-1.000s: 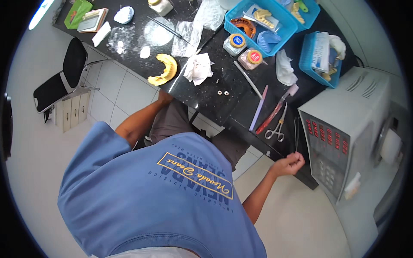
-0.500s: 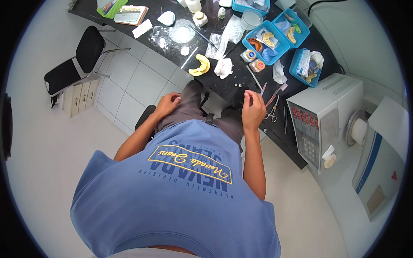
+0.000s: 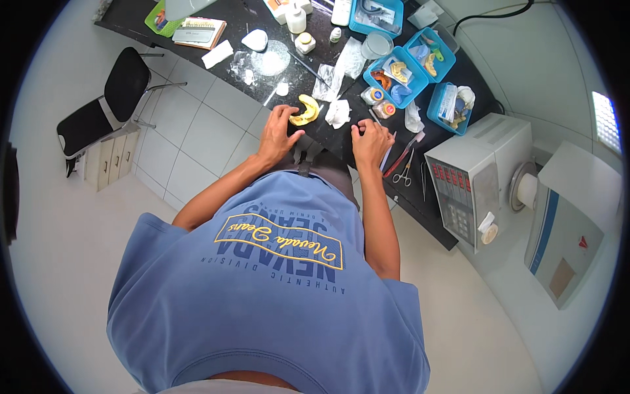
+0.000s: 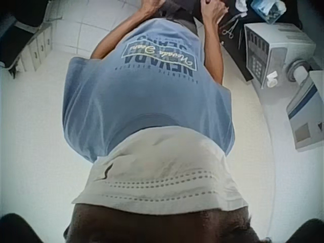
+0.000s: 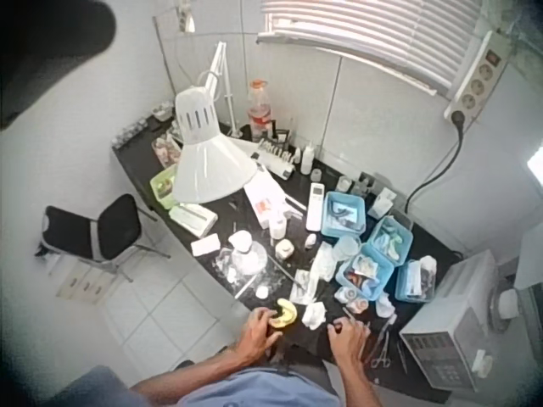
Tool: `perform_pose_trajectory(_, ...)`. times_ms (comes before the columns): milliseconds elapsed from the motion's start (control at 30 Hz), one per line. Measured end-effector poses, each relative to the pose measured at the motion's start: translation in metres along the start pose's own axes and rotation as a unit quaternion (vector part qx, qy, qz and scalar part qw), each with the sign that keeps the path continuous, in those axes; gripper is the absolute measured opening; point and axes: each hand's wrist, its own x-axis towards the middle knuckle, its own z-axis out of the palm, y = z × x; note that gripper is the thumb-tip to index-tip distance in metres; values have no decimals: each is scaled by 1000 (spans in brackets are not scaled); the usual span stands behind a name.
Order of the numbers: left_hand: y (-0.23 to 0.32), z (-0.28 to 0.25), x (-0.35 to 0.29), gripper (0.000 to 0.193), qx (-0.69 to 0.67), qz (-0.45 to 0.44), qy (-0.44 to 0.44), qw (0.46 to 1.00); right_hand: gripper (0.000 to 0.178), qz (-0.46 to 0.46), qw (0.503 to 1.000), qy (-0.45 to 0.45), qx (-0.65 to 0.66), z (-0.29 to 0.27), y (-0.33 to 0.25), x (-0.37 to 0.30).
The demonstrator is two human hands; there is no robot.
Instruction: Preparing and fitting a dental crown using a laboratory furnace and a dental model.
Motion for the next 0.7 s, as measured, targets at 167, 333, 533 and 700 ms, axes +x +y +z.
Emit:
perform_pose_trajectory(167,-5,13,4,49,30,-34,-5,999,12,-39,999,-12,-34,5,3,5)
perform_pose_trajectory(333,-12,16,7,41,21,-28,0,999,9,-79,996,4,35,-3,5,11)
perform_pose_trajectory(533,-17,15,8,29,-42,-48,-20,998,8,-41,979,1,200,-31,-6,-4)
perform_pose_trajectory(700,-18,18,14,25,-158,-68,18,985,8,1,963,14,269,-40,-4,-11)
